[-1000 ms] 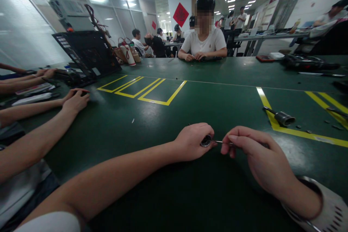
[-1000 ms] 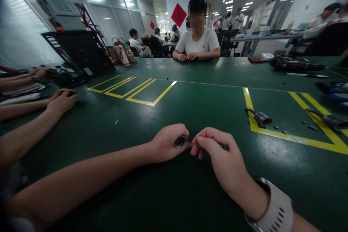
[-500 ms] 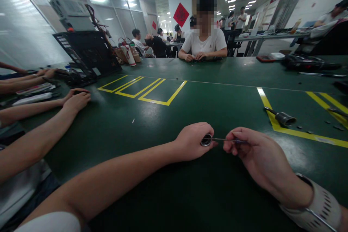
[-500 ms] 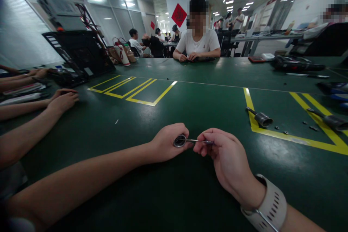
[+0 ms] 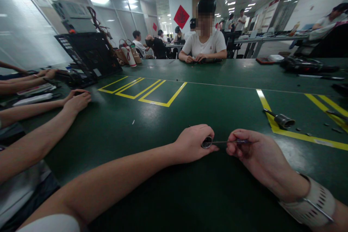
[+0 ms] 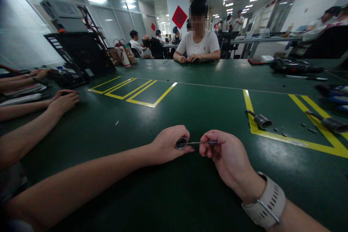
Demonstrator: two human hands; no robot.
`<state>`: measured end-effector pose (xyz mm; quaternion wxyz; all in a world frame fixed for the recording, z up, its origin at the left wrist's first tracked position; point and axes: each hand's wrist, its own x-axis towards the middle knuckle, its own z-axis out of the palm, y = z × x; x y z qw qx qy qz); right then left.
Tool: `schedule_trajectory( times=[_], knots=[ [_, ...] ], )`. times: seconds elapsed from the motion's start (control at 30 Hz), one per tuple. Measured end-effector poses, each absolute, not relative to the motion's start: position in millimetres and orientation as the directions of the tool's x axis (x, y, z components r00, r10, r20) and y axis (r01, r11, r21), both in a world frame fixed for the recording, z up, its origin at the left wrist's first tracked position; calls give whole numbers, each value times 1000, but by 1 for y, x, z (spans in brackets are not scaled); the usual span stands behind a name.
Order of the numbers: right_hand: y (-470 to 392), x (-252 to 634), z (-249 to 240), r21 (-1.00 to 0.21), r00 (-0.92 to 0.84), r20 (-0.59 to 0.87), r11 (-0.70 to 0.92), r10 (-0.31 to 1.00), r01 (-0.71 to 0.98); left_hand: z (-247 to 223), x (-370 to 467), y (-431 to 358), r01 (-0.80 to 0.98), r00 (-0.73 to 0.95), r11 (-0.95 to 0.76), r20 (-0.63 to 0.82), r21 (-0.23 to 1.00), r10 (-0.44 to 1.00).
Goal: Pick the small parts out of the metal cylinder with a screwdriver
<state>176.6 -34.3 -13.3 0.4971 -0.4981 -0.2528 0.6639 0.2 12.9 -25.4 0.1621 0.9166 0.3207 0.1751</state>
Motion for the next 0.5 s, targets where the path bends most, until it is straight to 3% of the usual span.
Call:
schedule_trajectory(
  times=[0.5],
  knots=[
    [-26,188,-15,-915,74,-323,-291,943,-281,-21,2,14,577,739,-702,100,417,667]
  ],
)
